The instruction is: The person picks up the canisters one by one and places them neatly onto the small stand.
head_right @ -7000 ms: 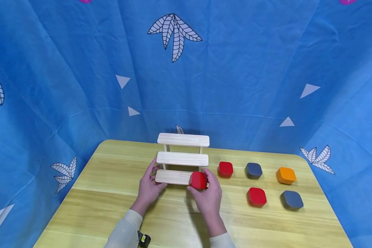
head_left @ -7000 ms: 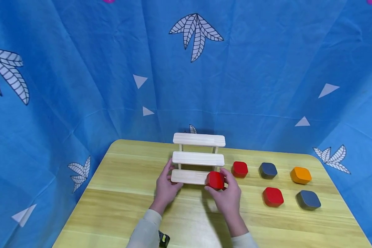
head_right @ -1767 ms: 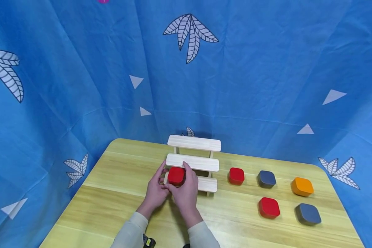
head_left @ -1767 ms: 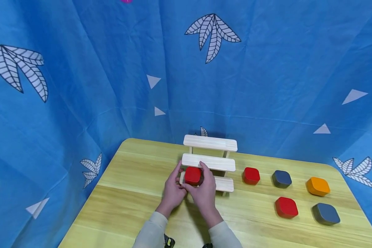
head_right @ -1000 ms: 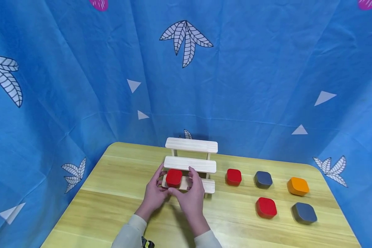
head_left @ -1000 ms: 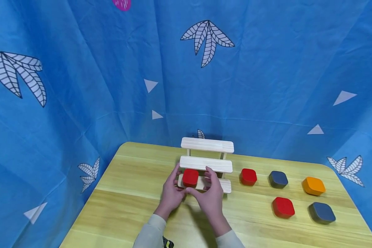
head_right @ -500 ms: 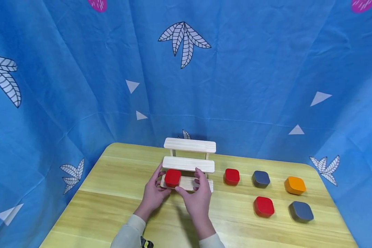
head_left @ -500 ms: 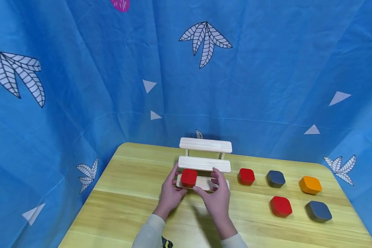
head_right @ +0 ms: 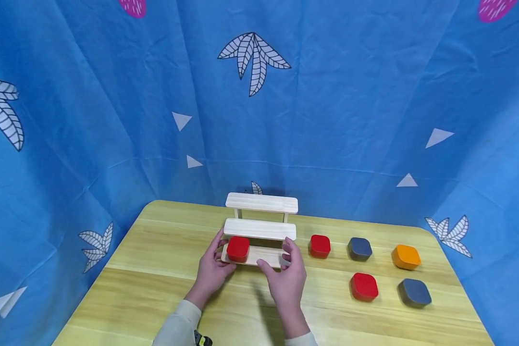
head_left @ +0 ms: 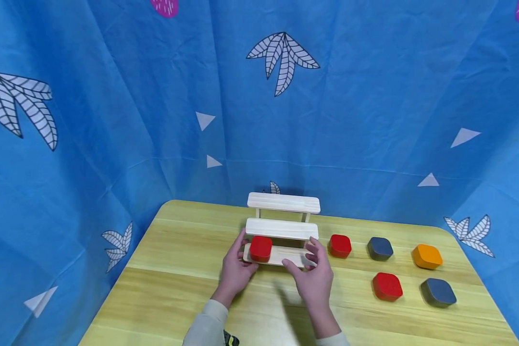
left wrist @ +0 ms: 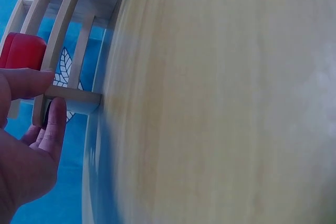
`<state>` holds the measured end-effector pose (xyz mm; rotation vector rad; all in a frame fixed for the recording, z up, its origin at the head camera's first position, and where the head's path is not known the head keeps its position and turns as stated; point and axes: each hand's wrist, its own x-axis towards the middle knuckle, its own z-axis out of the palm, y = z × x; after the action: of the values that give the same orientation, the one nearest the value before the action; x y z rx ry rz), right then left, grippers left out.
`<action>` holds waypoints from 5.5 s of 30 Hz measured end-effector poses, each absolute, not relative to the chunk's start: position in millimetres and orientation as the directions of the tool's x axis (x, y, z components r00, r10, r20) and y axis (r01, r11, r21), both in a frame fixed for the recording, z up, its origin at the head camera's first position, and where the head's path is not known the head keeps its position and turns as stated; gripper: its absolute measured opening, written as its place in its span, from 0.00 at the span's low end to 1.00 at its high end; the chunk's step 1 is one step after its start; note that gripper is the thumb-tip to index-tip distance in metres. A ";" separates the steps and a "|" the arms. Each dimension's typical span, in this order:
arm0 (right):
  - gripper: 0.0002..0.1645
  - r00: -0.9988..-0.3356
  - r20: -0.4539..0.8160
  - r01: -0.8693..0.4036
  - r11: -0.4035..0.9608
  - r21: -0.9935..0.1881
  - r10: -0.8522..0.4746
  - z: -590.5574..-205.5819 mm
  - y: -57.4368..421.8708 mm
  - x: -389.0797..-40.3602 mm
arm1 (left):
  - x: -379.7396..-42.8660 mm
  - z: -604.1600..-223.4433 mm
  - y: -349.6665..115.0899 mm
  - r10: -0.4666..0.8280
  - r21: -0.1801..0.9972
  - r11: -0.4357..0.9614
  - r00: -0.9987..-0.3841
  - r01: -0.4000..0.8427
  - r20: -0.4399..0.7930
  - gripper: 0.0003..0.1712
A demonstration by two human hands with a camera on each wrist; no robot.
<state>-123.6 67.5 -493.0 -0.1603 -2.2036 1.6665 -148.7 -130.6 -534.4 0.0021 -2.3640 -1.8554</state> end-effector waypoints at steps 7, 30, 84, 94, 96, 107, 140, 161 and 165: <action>0.50 -0.909 0.216 -0.104 0.306 -0.946 0.357 -496.8 79.4 -121.7 | -149.3 -535.6 -130.0 -0.085 0.968 0.234 -0.990 0.093 0.115 0.62; 0.51 -0.830 0.253 -0.071 0.356 -0.932 0.496 -499.7 112.9 -117.0 | -148.6 -533.7 -130.1 -0.093 0.972 0.222 -0.991 0.071 0.093 0.63; 0.48 -0.797 0.240 -0.018 0.376 -0.927 0.554 -525.9 140.2 -142.8 | -148.4 -532.5 -132.4 -0.091 0.973 0.216 -0.991 0.075 0.096 0.61; 0.51 -0.815 0.192 0.003 0.335 -0.942 0.546 -530.3 144.8 -147.8 | -149.5 -534.0 -130.8 -0.095 0.969 0.233 -0.989 0.085 0.110 0.61; 0.51 -0.818 0.183 0.009 0.331 -0.943 0.545 -530.9 145.7 -148.4 | -149.2 -534.6 -130.6 -0.093 0.969 0.232 -0.990 0.085 0.109 0.62; 0.52 -0.820 0.175 0.031 0.348 -0.937 0.545 -533.1 149.2 -153.1 | -148.6 -534.2 -131.0 -0.080 0.970 0.228 -0.991 0.086 0.107 0.62; 0.52 -0.814 0.176 0.090 0.419 -0.903 0.554 -543.9 159.8 -175.1 | -147.4 -532.2 -131.7 -0.077 0.971 0.222 -0.992 0.083 0.103 0.60; 0.53 -0.832 0.141 0.141 0.451 -0.881 0.536 -540.5 160.6 -188.9 | -148.8 -533.5 -131.1 -0.081 0.970 0.237 -0.993 0.064 0.086 0.62; 0.52 -0.834 0.147 0.143 0.464 -0.874 0.532 -541.5 160.6 -191.4 | -149.5 -533.1 -131.7 -0.084 0.970 0.236 -0.993 0.059 0.081 0.62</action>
<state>-191.4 160.6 -541.5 -0.5663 -2.3168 1.3273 -149.5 -131.7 -533.1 0.0238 -2.3765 -1.8724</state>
